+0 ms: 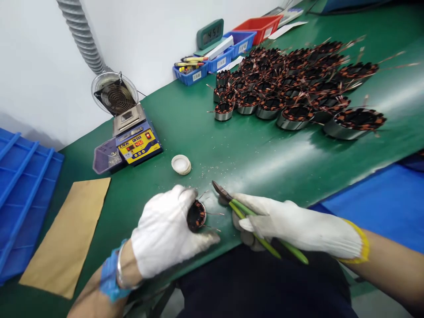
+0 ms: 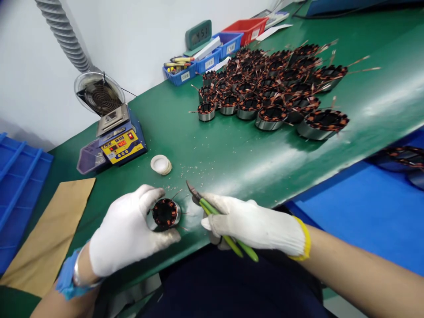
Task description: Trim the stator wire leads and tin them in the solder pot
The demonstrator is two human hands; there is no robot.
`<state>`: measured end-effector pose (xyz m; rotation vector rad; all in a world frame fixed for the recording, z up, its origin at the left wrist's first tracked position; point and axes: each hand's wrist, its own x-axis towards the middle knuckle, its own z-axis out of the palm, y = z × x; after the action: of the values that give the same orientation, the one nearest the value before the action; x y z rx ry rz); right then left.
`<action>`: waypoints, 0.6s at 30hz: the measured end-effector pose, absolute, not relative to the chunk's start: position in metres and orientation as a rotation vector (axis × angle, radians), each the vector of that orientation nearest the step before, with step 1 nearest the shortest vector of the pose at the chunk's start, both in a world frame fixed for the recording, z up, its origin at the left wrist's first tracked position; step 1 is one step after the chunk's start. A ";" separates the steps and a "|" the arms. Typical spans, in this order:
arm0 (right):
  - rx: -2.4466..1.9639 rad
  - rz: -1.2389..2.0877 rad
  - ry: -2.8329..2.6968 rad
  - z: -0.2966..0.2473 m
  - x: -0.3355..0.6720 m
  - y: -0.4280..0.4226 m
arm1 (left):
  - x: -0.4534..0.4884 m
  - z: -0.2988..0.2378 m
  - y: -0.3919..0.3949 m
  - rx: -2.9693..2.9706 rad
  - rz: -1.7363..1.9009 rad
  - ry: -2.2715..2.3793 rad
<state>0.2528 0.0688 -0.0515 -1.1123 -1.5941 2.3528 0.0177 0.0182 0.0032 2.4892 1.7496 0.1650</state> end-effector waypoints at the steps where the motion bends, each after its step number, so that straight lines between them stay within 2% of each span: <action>1: -1.112 2.357 -1.588 -0.052 0.253 0.069 | 0.020 0.003 0.016 2.490 0.000 1.803; 3: -1.115 2.359 -1.589 -0.052 0.253 0.070 | 0.023 0.000 0.013 2.516 -0.271 1.793; 5: -1.089 2.371 -1.602 -0.054 0.254 0.070 | 0.019 0.000 0.012 2.583 -0.384 1.661; 10: -1.035 2.347 -1.587 -0.057 0.257 0.068 | -0.020 0.026 0.019 2.538 -0.141 1.175; 13: -1.096 2.333 -1.671 -0.053 0.255 0.065 | -0.031 0.029 0.028 2.298 0.015 1.477; 16: -1.082 2.323 -1.659 -0.048 0.248 0.062 | -0.016 0.008 0.037 2.099 0.042 1.926; 18: -1.107 2.314 -1.691 -0.045 0.242 0.061 | -0.001 -0.010 0.040 2.036 0.064 2.000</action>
<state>0.2418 0.0614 -0.0448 -1.1069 -1.6906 2.3138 -0.0011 0.0398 -0.0100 2.0359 1.9996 0.0640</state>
